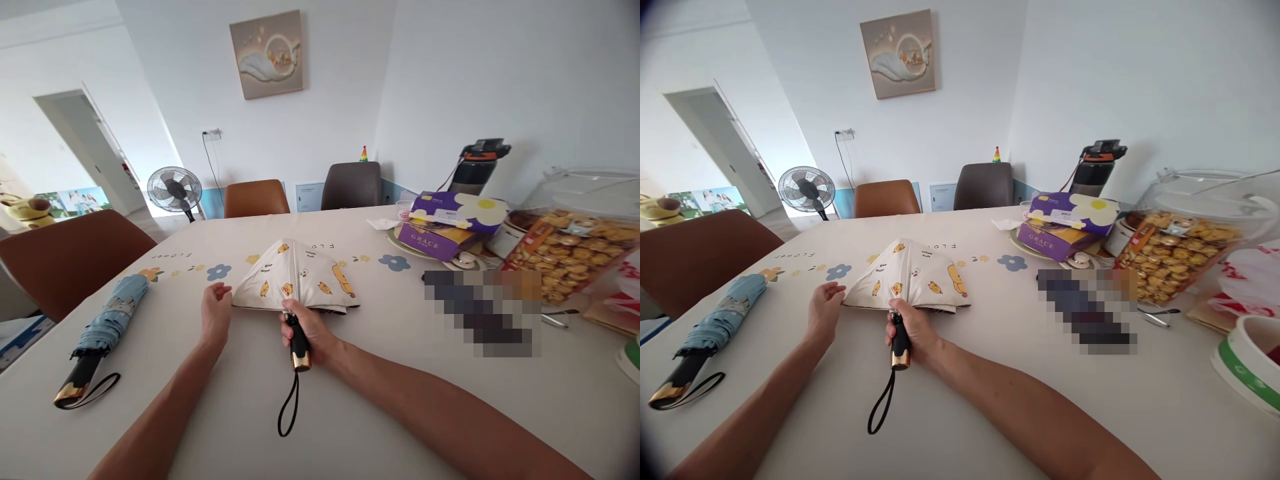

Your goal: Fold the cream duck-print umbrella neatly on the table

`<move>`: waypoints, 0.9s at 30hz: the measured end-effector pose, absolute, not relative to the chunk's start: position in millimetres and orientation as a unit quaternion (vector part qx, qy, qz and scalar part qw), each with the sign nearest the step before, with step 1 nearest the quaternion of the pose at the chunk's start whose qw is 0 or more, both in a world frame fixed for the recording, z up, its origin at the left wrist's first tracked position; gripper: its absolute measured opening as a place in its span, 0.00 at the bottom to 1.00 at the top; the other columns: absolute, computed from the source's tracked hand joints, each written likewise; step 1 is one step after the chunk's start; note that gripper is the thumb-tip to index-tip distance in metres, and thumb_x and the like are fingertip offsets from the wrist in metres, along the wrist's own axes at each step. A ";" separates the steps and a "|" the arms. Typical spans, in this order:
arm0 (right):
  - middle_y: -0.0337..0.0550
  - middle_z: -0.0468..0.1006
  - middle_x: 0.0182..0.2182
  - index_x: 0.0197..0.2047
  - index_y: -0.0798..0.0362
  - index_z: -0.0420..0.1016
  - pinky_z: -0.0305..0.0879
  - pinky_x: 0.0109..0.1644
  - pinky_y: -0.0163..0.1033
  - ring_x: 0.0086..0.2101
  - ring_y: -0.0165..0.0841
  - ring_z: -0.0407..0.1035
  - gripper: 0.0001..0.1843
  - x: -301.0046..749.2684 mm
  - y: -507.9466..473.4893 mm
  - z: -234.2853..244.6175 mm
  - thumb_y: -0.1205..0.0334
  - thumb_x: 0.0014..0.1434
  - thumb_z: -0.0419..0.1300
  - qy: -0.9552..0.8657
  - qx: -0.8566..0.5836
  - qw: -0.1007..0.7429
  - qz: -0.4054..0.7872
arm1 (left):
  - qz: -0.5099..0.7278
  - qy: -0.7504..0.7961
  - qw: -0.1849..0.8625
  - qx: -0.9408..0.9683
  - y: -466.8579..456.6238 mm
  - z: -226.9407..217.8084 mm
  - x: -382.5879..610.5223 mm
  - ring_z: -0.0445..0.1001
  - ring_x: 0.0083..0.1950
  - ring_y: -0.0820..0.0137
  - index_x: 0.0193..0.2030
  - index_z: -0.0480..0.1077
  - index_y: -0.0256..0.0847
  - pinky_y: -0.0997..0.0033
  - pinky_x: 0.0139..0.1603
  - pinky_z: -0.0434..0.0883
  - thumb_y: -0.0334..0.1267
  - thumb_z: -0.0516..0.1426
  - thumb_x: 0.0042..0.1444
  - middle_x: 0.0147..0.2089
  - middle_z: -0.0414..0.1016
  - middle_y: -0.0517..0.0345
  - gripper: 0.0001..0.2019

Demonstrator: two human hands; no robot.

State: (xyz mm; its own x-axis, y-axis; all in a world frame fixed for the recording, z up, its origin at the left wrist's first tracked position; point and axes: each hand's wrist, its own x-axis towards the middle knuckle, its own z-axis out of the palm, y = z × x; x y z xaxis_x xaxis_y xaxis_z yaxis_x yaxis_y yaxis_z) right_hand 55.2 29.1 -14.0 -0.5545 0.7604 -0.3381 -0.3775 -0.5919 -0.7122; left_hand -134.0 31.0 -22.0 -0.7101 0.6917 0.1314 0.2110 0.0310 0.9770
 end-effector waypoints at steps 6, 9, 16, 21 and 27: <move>0.35 0.64 0.11 0.23 0.55 0.62 0.61 0.18 0.33 0.12 0.27 0.59 0.15 51.9 28.5 -17.4 0.54 0.53 0.56 -0.341 -0.362 0.336 0.800 | 0.572 0.603 0.108 0.546 19.2 -12.0 -90.2 0.65 0.53 0.67 0.46 0.68 0.46 0.66 0.56 0.59 0.35 0.51 0.54 0.51 0.69 0.55 0.13; 0.36 0.64 0.10 0.22 0.54 0.61 0.61 0.16 0.33 0.12 0.27 0.59 0.15 50.2 26.0 -16.6 0.52 0.52 0.56 -0.367 -0.363 0.331 0.790 | 0.533 0.570 0.217 0.586 21.9 -7.1 -62.5 0.57 0.62 0.65 0.50 0.68 0.46 0.64 0.62 0.52 0.37 0.54 0.54 0.59 0.63 0.55 0.16; 0.36 0.65 0.10 0.25 0.54 0.62 0.63 0.16 0.34 0.13 0.28 0.60 0.06 49.6 24.6 -19.8 0.62 0.49 0.55 -0.394 -0.376 0.296 0.785 | 0.541 0.539 0.439 0.473 45.9 5.5 -49.6 0.70 0.50 0.59 0.49 0.68 0.43 0.62 0.47 0.68 0.45 0.60 0.47 0.49 0.73 0.50 0.21; 0.36 0.66 0.10 0.24 0.54 0.62 0.63 0.15 0.34 0.12 0.28 0.59 0.05 51.7 24.6 -24.9 0.63 0.48 0.53 -0.445 -0.340 0.252 0.789 | 0.590 0.517 0.513 0.349 60.7 13.6 -56.8 0.75 0.38 0.61 0.43 0.70 0.36 0.63 0.37 0.73 0.47 0.62 0.45 0.38 0.76 0.47 0.21; 0.36 0.67 0.11 0.24 0.55 0.63 0.63 0.16 0.33 0.12 0.28 0.61 0.06 56.0 22.4 -21.2 0.62 0.49 0.54 -0.501 -0.293 0.167 0.797 | 0.631 0.479 0.555 0.254 65.7 21.8 -79.7 0.75 0.37 0.60 0.44 0.71 0.36 0.62 0.40 0.74 0.44 0.63 0.42 0.38 0.76 0.48 0.22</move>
